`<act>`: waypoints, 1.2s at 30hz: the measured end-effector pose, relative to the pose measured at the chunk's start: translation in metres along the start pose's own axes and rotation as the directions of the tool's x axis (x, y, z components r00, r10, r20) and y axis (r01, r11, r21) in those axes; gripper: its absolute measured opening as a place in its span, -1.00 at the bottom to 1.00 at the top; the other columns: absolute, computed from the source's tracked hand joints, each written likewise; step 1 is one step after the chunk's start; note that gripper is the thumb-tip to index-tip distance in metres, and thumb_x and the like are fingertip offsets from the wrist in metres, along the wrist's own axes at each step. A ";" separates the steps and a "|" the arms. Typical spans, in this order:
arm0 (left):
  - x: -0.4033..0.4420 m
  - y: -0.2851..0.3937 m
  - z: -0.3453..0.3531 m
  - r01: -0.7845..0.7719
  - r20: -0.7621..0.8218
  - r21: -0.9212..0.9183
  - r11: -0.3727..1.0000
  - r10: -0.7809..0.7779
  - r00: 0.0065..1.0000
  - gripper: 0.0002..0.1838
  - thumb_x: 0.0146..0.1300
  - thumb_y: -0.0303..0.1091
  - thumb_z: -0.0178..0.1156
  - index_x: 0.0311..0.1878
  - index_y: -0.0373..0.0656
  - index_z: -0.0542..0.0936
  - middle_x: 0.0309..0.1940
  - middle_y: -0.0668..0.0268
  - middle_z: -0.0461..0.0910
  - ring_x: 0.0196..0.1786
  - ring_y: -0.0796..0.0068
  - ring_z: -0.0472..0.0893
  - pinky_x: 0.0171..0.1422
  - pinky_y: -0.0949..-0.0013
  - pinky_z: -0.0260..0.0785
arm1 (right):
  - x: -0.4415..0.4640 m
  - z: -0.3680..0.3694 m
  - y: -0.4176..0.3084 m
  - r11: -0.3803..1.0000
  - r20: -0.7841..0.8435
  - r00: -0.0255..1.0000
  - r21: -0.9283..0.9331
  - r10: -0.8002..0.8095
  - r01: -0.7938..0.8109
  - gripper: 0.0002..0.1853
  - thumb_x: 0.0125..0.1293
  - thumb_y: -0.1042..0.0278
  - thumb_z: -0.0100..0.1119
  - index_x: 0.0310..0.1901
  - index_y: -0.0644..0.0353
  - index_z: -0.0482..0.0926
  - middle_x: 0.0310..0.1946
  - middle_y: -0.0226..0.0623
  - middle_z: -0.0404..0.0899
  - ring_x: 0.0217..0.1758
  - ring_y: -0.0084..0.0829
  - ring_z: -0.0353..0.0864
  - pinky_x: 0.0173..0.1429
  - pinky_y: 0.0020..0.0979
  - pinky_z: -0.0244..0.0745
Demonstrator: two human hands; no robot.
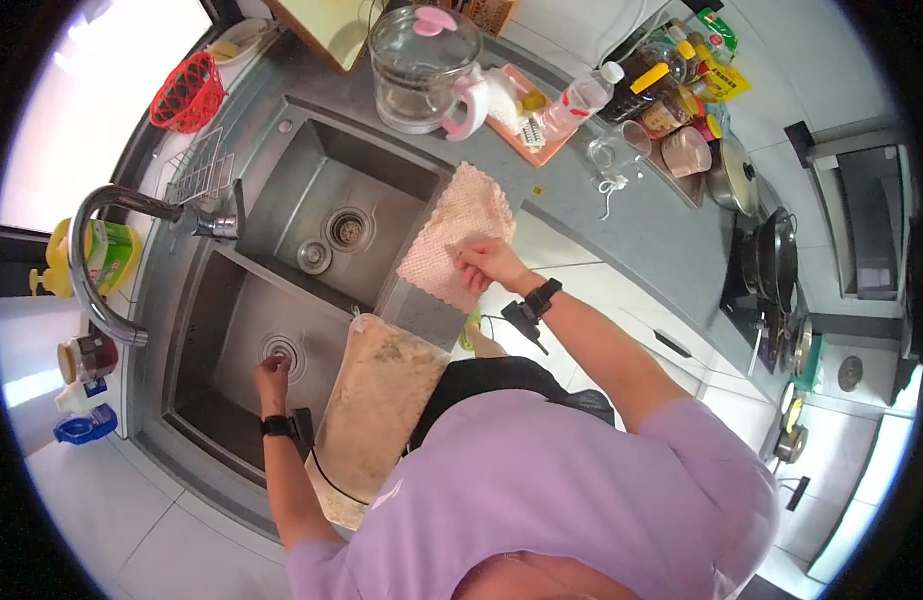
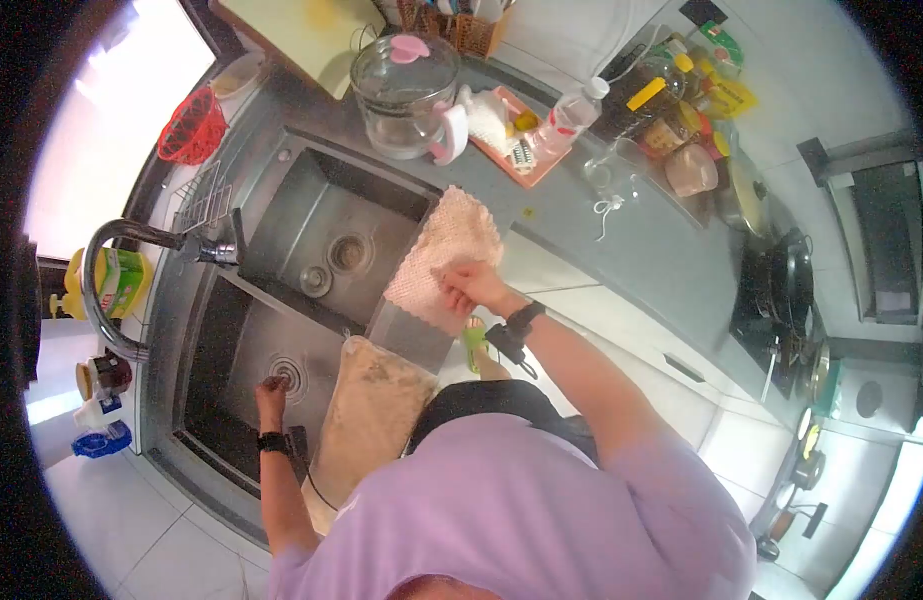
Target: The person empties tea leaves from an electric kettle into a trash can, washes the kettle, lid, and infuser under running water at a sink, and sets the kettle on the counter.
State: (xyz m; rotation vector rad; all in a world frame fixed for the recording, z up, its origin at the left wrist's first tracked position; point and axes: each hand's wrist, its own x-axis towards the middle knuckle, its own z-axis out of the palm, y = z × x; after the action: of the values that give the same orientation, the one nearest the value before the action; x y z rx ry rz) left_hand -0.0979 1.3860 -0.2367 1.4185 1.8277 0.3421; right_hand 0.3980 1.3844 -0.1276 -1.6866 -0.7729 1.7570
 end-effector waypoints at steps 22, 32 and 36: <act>-0.216 0.133 0.130 0.207 -0.408 0.627 0.751 0.091 0.908 -0.22 0.20 0.08 0.00 0.37 -0.16 0.03 0.35 -0.14 -0.08 0.39 -0.15 -0.09 0.33 -0.22 -0.17 | 0.010 -0.037 -0.025 -0.091 0.492 0.500 -0.771 -0.713 0.630 -0.67 0.01 0.26 0.18 -0.12 0.05 0.56 0.10 -0.16 0.38 0.17 -0.17 0.30 0.21 -0.23 0.21; -0.197 0.123 0.098 0.088 -0.290 0.422 0.902 0.043 0.956 -0.33 0.10 -0.24 0.19 0.27 -0.24 0.23 0.22 -0.21 0.16 0.31 -0.15 0.12 0.37 0.09 -0.01 | 0.049 -0.088 -0.034 0.507 0.017 0.619 -0.558 -0.785 0.657 -0.75 0.17 0.25 0.11 -0.27 0.28 0.56 -0.38 -0.16 0.58 -0.37 -0.31 0.59 -0.25 -0.40 0.48; -0.195 0.136 0.100 0.116 -0.275 0.450 0.886 0.013 0.961 -0.33 0.08 -0.28 0.19 0.25 -0.31 0.23 0.24 -0.21 0.14 0.32 -0.14 0.11 0.38 0.09 -0.02 | 0.031 -0.113 -0.053 0.744 0.004 0.875 -0.525 -0.484 0.413 -0.77 0.18 0.26 0.09 -0.30 0.27 0.56 -0.40 -0.13 0.56 -0.36 -0.25 0.56 -0.29 -0.36 0.44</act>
State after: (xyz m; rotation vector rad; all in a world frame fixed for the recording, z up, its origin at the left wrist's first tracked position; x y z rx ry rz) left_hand 0.0828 1.2310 -0.1367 1.7022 2.2769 0.0699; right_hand 0.5107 1.4449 -0.1129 -1.7138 -1.5469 1.1394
